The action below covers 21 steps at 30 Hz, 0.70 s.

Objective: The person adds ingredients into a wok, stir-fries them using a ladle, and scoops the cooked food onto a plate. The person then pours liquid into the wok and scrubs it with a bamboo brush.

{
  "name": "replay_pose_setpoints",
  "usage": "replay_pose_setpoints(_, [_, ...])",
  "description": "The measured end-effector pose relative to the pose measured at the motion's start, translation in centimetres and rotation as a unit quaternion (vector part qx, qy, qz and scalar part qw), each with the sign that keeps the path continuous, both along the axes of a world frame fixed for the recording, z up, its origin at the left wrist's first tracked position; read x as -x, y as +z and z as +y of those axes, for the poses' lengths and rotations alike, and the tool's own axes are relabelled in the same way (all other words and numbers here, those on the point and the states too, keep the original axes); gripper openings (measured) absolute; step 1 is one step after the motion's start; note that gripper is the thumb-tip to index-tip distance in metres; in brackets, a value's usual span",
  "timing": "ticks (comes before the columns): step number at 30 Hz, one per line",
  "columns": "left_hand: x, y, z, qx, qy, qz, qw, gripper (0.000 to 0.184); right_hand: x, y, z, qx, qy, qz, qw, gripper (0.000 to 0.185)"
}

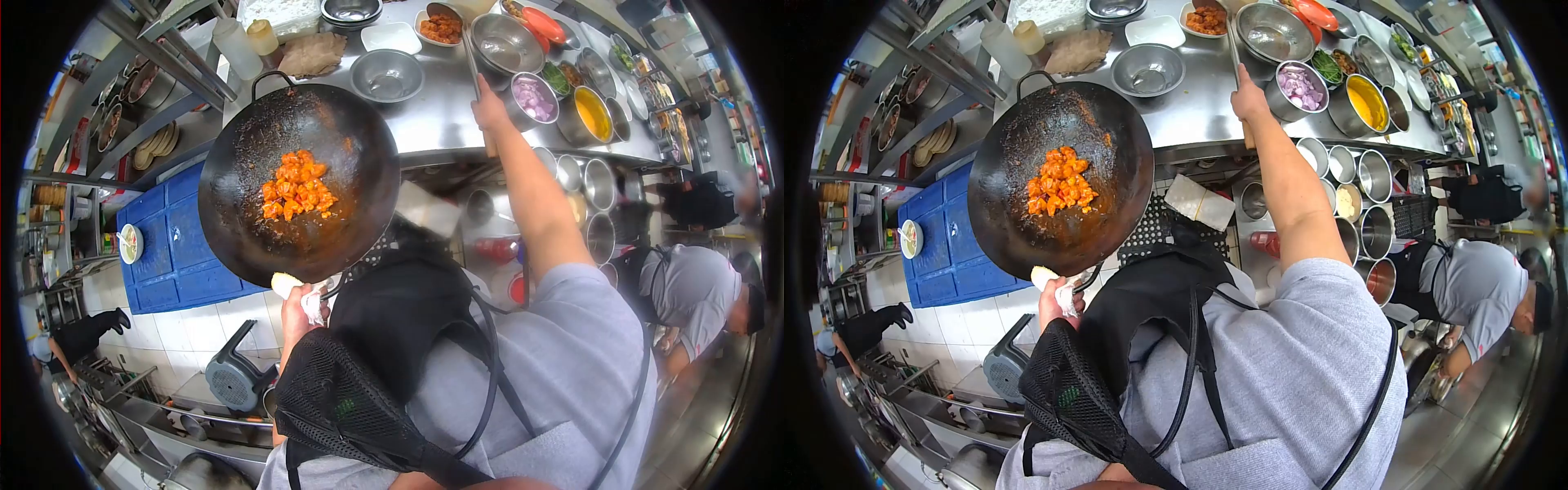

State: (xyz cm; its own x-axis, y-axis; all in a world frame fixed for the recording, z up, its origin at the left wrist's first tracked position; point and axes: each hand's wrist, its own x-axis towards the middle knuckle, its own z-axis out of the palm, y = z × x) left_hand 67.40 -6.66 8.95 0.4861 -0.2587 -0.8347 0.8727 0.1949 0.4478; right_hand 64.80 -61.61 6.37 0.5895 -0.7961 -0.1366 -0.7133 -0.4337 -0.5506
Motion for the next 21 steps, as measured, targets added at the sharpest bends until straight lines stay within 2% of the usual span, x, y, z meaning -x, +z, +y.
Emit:
replay_pose_setpoints(2, [-0.2,-0.4,-0.5,-0.006,-0.009,-0.003,1.000,0.023,0.9,-2.3,-2.1,0.159,0.046,0.018,0.986,0.079])
replay_pose_setpoints(8, [1.7,-0.7,-2.2,0.006,0.014,0.000,1.000,0.018,1.5,0.7,-2.3,0.068,0.016,0.096,0.993,0.079])
replay_pose_setpoints(14, [4.0,-2.0,-1.3,0.048,0.011,-0.001,0.999,0.018,5.0,1.1,-2.8,0.059,0.045,0.053,0.996,0.078])
replay_pose_setpoints(15, [1.3,-2.1,-5.1,0.042,0.016,0.003,0.999,0.018,2.2,0.9,-6.6,0.066,0.063,0.010,0.996,0.078])
replay_pose_setpoints(16, [2.0,-2.2,-4.9,0.038,0.019,0.008,0.999,0.018,3.1,0.4,-6.6,0.073,0.079,-0.033,0.994,0.078])
replay_pose_setpoints(19, [4.2,-2.3,-4.3,0.043,0.045,0.054,0.997,0.017,5.0,0.6,-5.9,0.002,0.097,-0.166,0.981,0.076])
replay_pose_setpoints(21, [4.9,-2.3,-5.5,0.046,0.057,0.040,0.997,0.015,5.2,3.2,-6.0,-0.284,0.044,-0.205,0.936,0.075])
